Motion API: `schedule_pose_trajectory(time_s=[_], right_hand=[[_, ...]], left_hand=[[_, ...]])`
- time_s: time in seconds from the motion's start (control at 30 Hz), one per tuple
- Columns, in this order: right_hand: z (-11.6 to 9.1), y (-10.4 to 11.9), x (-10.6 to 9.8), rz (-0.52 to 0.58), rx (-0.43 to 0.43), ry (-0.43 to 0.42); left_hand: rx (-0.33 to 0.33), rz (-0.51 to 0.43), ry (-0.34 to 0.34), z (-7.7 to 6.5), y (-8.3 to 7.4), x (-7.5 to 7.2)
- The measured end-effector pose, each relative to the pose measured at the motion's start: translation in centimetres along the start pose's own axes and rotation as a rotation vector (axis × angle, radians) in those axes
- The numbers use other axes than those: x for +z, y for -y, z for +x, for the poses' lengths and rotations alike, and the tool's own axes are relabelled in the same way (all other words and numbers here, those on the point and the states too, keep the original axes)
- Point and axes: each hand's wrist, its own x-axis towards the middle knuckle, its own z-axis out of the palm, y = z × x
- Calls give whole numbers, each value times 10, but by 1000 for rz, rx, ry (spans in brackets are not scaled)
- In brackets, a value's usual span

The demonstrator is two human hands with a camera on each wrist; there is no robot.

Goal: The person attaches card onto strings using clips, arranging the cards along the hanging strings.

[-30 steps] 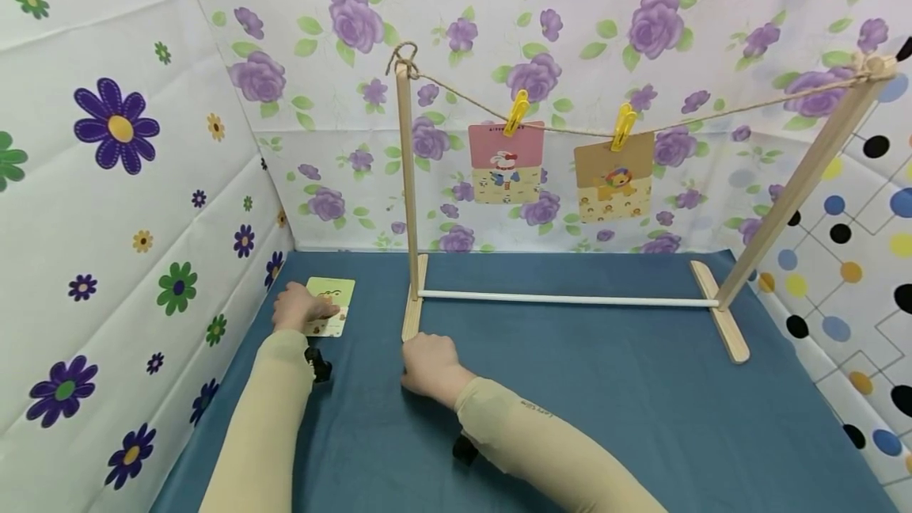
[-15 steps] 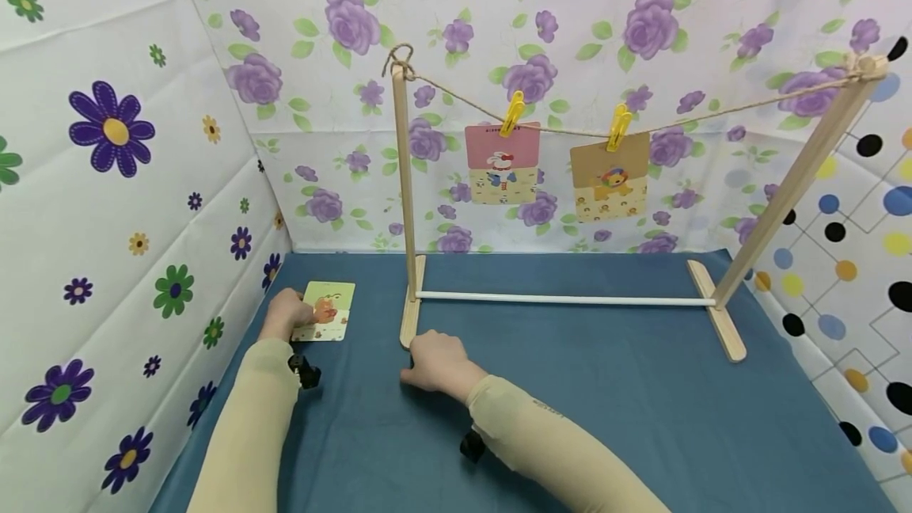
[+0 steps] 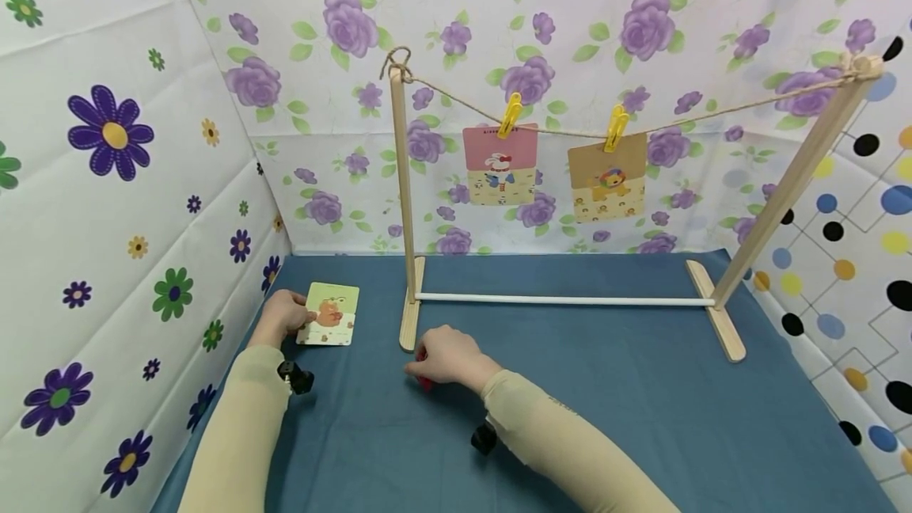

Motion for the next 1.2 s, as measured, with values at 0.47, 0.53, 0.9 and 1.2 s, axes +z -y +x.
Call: schedule_pose_trajectory(time_s=[0.47,0.53,0.9,1.2], right_hand=[[-8,-13,-10,75,8,-15],[-9,-16,-10,81,6,-18],[-19,-31,-18,105,-34,-15],[-27,-35,-30,88,-55,-15]], left_hand=[[28,11,23,-5,-1,2],[32,5,20,-6,-1,3],[61,-129,-10,-8,0,12],[80,-181,-5,-21,-5,14]])
